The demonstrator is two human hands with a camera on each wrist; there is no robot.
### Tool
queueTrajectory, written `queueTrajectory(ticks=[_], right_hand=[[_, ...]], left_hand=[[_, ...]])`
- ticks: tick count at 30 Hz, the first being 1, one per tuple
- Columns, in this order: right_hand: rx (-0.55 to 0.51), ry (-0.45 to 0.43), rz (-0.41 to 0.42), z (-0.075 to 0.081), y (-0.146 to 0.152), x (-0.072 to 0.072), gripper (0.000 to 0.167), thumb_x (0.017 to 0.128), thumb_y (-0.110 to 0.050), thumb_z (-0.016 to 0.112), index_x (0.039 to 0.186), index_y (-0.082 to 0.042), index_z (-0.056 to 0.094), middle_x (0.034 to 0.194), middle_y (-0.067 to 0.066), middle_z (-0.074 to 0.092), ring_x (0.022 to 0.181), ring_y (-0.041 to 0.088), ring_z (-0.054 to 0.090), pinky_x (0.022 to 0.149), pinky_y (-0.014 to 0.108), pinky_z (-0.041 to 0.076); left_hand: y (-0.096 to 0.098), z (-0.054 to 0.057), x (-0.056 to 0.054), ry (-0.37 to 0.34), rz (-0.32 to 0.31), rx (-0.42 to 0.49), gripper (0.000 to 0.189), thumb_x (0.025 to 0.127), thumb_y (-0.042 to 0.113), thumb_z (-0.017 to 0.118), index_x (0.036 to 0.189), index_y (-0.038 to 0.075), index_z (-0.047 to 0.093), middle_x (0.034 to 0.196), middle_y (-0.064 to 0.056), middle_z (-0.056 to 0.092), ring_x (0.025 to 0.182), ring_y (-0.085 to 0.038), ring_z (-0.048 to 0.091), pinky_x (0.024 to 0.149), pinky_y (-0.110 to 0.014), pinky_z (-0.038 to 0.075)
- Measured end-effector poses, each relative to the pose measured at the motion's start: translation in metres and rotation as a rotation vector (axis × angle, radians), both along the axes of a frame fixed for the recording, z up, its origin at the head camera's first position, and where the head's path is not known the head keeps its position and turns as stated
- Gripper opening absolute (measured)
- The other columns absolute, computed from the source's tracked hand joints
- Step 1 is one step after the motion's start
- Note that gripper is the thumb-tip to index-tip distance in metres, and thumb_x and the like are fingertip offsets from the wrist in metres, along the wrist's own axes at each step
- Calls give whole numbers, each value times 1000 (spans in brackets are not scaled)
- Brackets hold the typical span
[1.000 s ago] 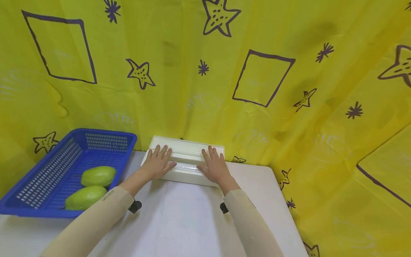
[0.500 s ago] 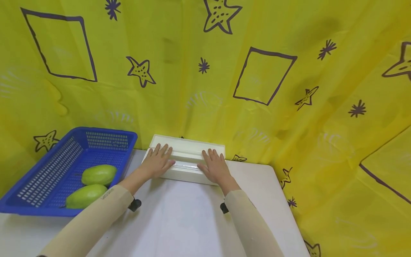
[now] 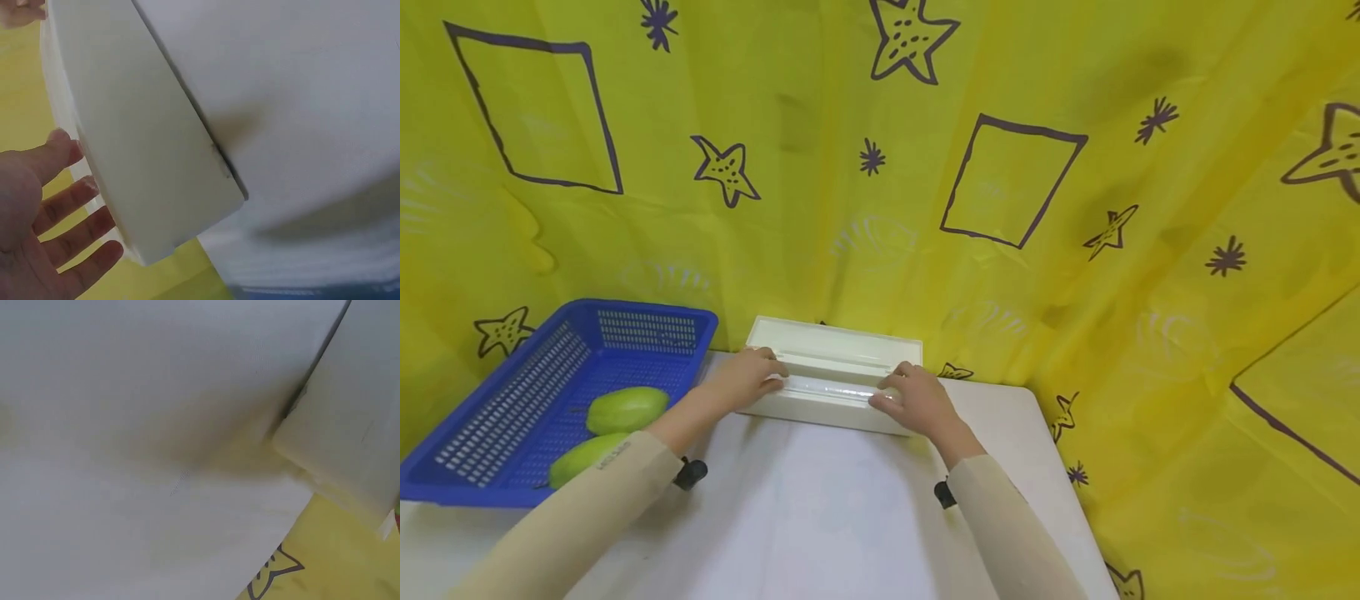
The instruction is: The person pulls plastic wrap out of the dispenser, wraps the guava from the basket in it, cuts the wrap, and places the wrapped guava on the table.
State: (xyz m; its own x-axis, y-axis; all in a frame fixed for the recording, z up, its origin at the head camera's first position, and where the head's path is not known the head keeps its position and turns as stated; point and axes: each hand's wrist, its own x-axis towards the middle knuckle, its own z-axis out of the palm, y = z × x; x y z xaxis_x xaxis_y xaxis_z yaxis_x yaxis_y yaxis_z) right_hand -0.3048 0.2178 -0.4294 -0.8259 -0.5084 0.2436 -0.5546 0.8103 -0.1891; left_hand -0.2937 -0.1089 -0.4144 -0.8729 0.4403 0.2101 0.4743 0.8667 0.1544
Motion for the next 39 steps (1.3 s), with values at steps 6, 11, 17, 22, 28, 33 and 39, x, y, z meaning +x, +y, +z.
queueTrajectory(ticks=[6, 11, 17, 22, 28, 33, 39], right_hand=[[21, 5, 69, -2, 7, 1, 23, 95, -41, 65, 97, -22, 78, 94, -8, 69, 81, 11, 64, 73, 31, 53], [23, 65, 116, -3, 9, 1, 15, 95, -30, 68, 94, -20, 79, 86, -8, 69, 76, 10, 62, 70, 29, 53], [5, 57, 104, 0, 10, 1, 10, 94, -22, 69, 97, -17, 77, 87, -5, 71, 76, 11, 63, 71, 32, 53], [-33, -14, 57, 3, 8, 4, 10, 94, -21, 70, 99, -17, 77, 89, -5, 71, 80, 12, 65, 74, 33, 55], [-88, -22, 2, 6, 4, 4, 10, 95, -20, 69, 97, -13, 76, 87, -1, 70, 78, 15, 63, 72, 35, 54], [-91, 13, -88, 7, 4, 2, 9, 95, -21, 68, 95, -15, 74, 87, -2, 69, 74, 13, 60, 69, 34, 52], [-125, -96, -79, 6, 5, 2, 13, 94, -30, 69, 98, -17, 72, 88, -5, 68, 81, 14, 62, 73, 34, 53]], left_hand=[[-6, 3, 0, 11, -30, -22, 13, 95, 22, 68, 103, 15, 75, 93, -7, 71, 86, -29, 68, 66, -43, 55], [-11, 2, 0, 24, -41, -10, 9, 94, 19, 69, 98, 14, 76, 93, -6, 73, 89, -28, 70, 70, -43, 57], [-14, 4, -2, -8, -47, 18, 8, 94, 16, 69, 96, 12, 75, 90, -5, 72, 82, -23, 67, 69, -38, 56], [-15, 5, -4, -21, -50, 47, 11, 94, 21, 69, 87, 12, 70, 80, -1, 63, 70, -16, 55, 61, -33, 49], [-14, 5, -6, -28, -32, 47, 14, 92, 24, 72, 84, 13, 68, 78, 0, 60, 69, -16, 52, 61, -32, 47], [-12, 5, -9, -45, -34, 48, 20, 92, 31, 71, 85, 13, 67, 77, 0, 59, 68, -16, 51, 61, -31, 46], [-11, 3, -11, -38, -14, 44, 18, 91, 28, 73, 84, 14, 64, 79, 0, 60, 69, -17, 52, 62, -33, 47]])
